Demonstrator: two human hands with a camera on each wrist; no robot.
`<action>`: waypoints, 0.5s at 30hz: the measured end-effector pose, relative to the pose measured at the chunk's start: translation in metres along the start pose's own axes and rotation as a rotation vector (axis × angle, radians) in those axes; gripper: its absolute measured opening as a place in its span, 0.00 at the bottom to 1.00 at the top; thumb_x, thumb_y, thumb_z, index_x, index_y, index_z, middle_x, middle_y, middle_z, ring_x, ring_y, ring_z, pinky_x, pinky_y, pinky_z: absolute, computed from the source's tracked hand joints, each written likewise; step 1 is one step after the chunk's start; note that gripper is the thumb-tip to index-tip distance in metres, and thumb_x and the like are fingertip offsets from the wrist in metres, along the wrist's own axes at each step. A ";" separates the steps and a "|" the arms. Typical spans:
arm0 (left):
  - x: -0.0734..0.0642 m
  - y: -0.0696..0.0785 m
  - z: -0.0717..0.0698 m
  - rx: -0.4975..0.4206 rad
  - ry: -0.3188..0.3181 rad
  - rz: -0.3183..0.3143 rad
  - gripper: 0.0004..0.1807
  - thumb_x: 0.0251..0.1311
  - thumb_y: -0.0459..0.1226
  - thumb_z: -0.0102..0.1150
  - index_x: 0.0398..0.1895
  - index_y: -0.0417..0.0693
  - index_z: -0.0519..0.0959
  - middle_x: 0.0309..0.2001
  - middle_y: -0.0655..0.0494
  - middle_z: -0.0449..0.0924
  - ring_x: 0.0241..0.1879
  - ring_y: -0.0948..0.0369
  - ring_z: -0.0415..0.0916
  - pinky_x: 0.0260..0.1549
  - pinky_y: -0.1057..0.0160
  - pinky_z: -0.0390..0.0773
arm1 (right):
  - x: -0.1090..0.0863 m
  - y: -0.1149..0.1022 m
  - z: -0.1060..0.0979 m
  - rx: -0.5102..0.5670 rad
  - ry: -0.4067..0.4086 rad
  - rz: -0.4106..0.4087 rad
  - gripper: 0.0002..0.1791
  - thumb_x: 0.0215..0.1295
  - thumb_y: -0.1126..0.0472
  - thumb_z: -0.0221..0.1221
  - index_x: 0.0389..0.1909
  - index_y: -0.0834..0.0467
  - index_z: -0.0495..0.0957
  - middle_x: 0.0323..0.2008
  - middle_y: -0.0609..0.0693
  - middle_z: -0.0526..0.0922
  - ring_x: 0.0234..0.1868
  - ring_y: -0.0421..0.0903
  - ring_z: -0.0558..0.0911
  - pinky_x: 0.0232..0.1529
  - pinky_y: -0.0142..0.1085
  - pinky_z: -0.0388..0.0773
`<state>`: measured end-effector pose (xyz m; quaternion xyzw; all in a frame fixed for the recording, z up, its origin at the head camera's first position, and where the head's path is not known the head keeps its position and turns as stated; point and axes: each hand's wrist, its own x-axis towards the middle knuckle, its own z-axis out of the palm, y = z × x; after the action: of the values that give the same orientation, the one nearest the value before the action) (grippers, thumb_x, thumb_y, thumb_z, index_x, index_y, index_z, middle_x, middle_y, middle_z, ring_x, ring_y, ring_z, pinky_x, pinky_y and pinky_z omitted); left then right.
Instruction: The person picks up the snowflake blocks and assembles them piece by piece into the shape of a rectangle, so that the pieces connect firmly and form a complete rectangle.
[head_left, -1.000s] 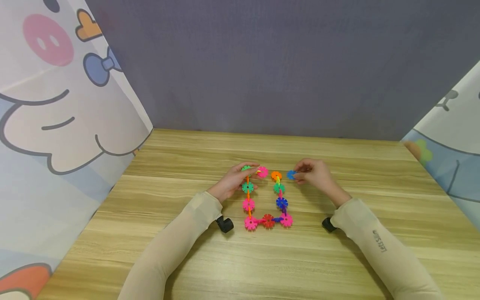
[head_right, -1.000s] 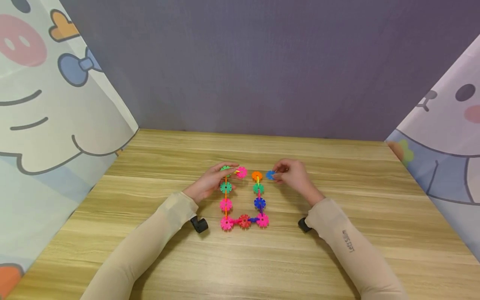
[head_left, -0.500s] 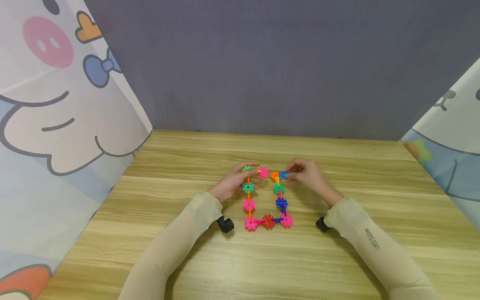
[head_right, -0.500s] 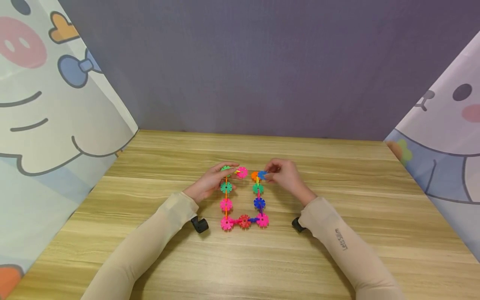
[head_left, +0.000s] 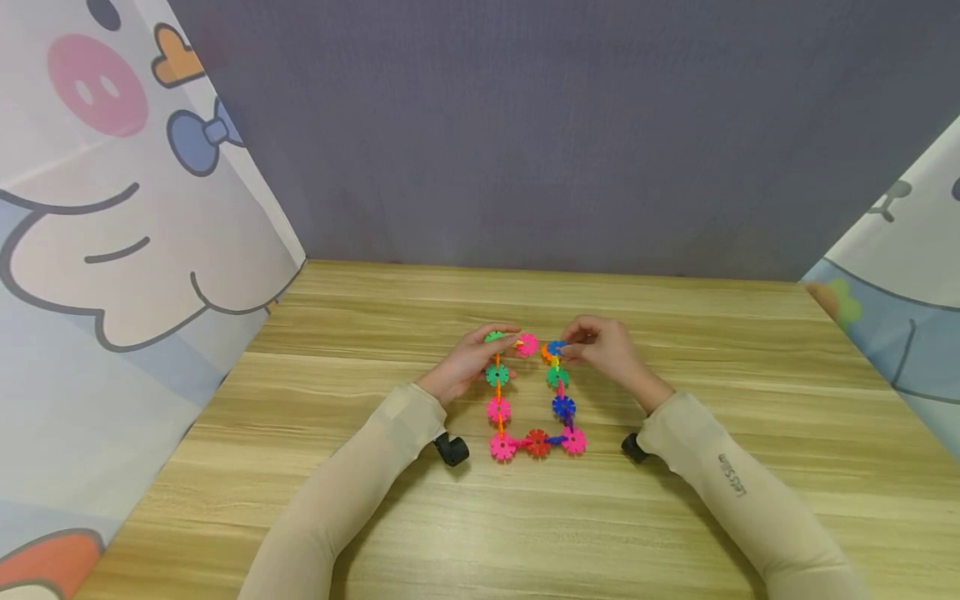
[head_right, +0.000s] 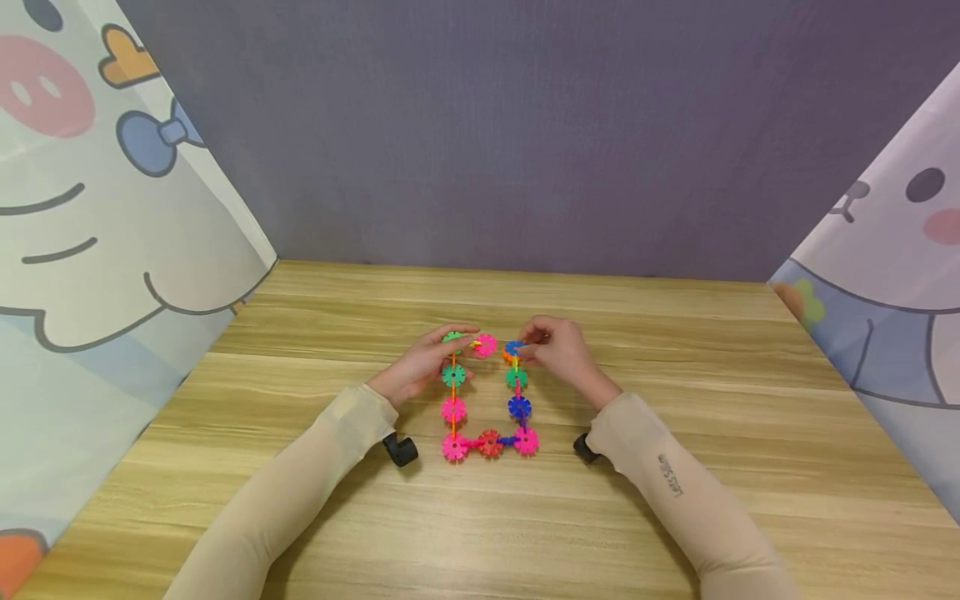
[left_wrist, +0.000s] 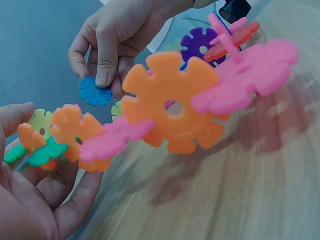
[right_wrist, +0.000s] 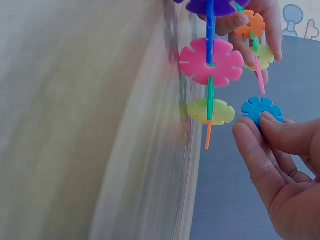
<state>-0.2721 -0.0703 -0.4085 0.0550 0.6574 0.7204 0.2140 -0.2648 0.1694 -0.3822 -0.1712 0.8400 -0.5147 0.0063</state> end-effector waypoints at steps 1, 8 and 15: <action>0.000 0.000 0.000 0.002 -0.001 0.001 0.22 0.75 0.40 0.52 0.69 0.46 0.70 0.50 0.43 0.83 0.27 0.57 0.83 0.28 0.65 0.82 | 0.000 0.000 0.001 0.003 0.000 -0.002 0.04 0.61 0.77 0.64 0.36 0.70 0.81 0.32 0.61 0.81 0.31 0.56 0.84 0.34 0.45 0.86; 0.001 -0.001 0.000 0.000 -0.010 0.002 0.23 0.75 0.40 0.52 0.70 0.46 0.69 0.50 0.43 0.83 0.28 0.56 0.83 0.27 0.65 0.82 | 0.004 0.000 0.007 0.021 0.008 -0.013 0.04 0.60 0.77 0.64 0.35 0.70 0.80 0.31 0.61 0.81 0.32 0.60 0.84 0.34 0.46 0.86; 0.001 -0.001 -0.001 -0.004 -0.012 -0.002 0.24 0.75 0.40 0.52 0.70 0.46 0.69 0.50 0.43 0.83 0.28 0.56 0.83 0.27 0.66 0.81 | 0.005 -0.002 0.009 0.026 0.008 -0.008 0.04 0.60 0.77 0.64 0.35 0.70 0.81 0.32 0.61 0.81 0.33 0.59 0.85 0.34 0.46 0.86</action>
<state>-0.2730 -0.0706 -0.4094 0.0582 0.6548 0.7211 0.2189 -0.2677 0.1597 -0.3840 -0.1725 0.8327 -0.5262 0.0032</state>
